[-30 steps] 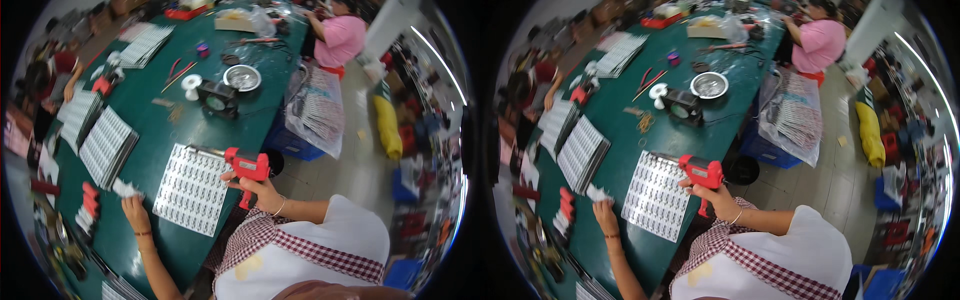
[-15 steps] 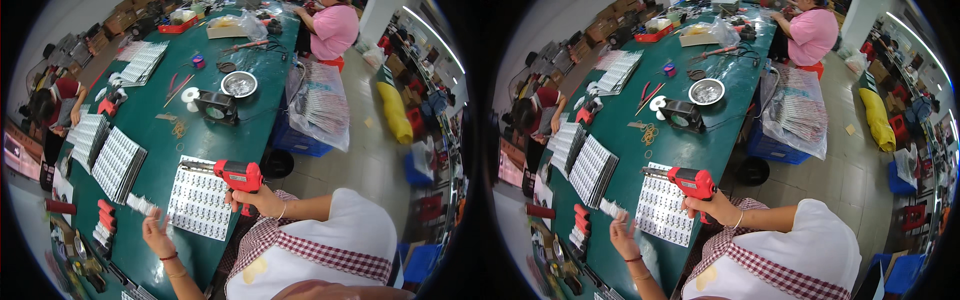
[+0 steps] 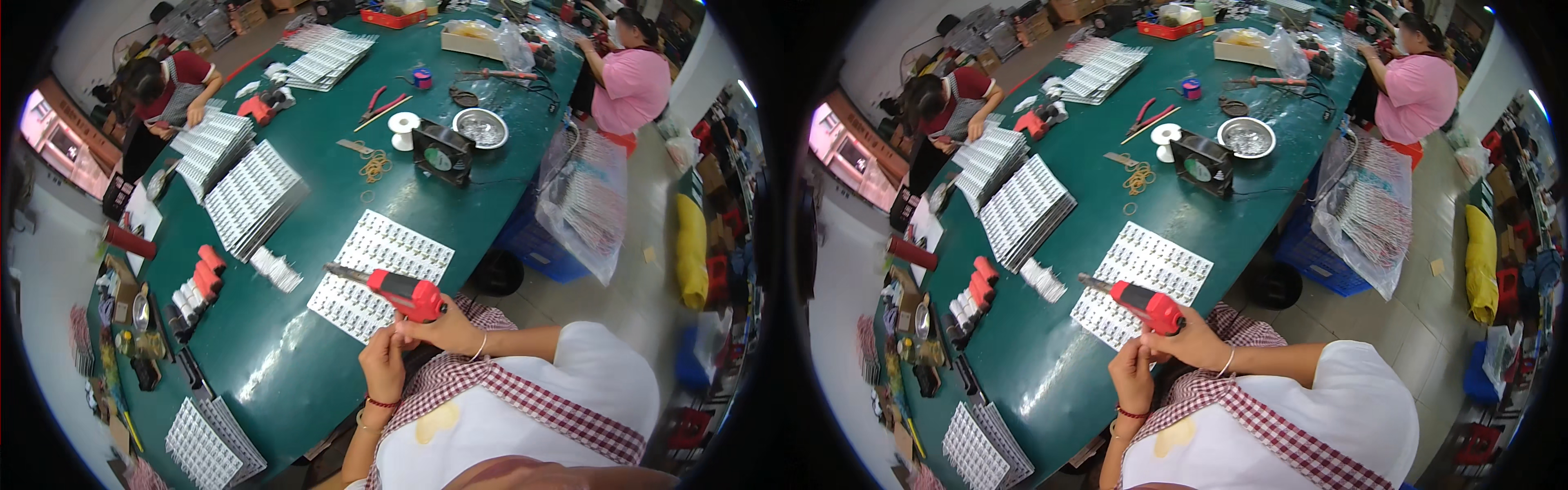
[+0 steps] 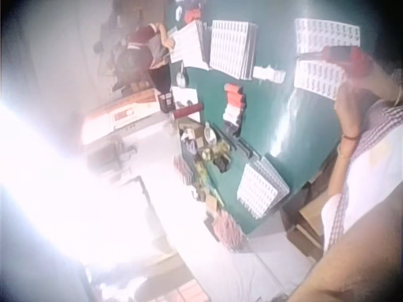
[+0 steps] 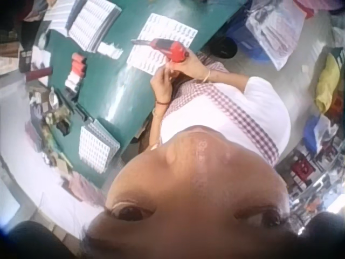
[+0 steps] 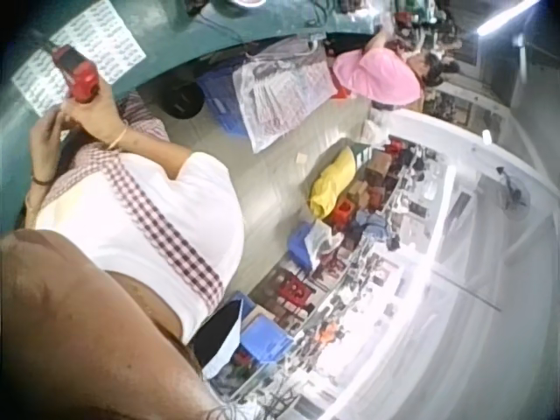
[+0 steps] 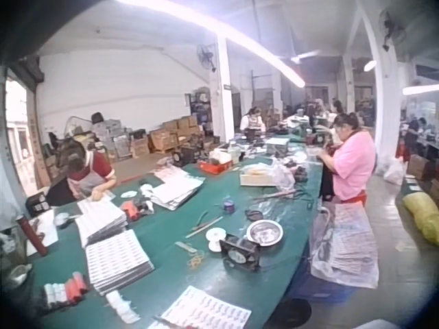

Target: The person solders wires onto circuit board panels using a soldering tool, positioning each wire onto the panels by hand.

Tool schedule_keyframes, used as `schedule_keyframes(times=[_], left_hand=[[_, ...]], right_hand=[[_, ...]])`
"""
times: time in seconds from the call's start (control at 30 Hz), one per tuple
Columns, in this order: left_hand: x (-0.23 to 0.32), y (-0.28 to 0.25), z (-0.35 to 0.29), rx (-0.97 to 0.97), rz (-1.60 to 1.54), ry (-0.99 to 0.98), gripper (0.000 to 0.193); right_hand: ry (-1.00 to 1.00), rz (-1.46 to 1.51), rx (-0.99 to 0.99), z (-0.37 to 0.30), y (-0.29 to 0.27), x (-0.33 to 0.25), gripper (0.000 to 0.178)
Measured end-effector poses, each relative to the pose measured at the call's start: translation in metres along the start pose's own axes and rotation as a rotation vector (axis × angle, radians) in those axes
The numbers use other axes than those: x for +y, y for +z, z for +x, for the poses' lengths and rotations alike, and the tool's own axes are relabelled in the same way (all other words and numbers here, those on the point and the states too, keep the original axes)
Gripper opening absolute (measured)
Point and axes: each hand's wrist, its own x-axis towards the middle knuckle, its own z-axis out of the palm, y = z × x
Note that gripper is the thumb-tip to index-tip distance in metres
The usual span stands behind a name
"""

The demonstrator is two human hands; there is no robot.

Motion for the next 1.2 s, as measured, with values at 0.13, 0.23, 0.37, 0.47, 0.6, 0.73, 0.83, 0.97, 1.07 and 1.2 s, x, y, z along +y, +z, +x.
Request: schedule_keyframes(times=[0.13,0.23,0.37,0.47,0.6,0.73,0.83,0.97,1.07,1.2], left_hand=[[0.015,0.005,0.002,0.018,0.122,0.113,0.006],[0.02,0.006,0.002,0.016,0.098,0.13,0.009],[0.015,0.003,0.001,0.044,0.201,0.202,0.01],[0.014,0.001,-0.002,0.034,0.168,0.164,0.014],[0.015,0.005,-0.001,-0.004,0.134,0.159,0.013],[0.015,0.004,-0.004,0.023,0.096,0.133,0.014],[0.017,0.0,-0.006,0.056,0.118,0.141,0.016],[0.015,0.004,-0.007,0.02,0.105,0.177,0.018],[0.012,0.005,-0.01,0.049,0.138,0.163,0.02],[0.009,0.006,-0.011,0.067,0.152,0.128,0.027]], right_hand=[[0.039,-0.05,0.046,-0.003,-0.003,-0.009,0.02],[0.01,-0.054,0.057,-0.006,-0.005,-0.005,0.02],[-0.021,-0.044,0.05,-0.01,-0.003,-0.009,0.018],[0.022,-0.088,0.005,-0.009,-0.002,-0.008,0.016],[0.026,-0.09,-0.002,-0.009,-0.005,-0.013,0.016],[0.033,-0.135,-0.023,-0.006,-0.004,-0.01,0.017],[0.022,-0.259,-0.034,-0.008,-0.001,-0.015,0.015],[-0.033,-0.196,0.031,-0.01,-0.006,-0.005,0.022],[-0.015,-0.176,0.012,-0.009,-0.01,-0.004,0.031],[-0.005,-0.105,0.01,-0.008,-0.003,-0.007,0.036]])
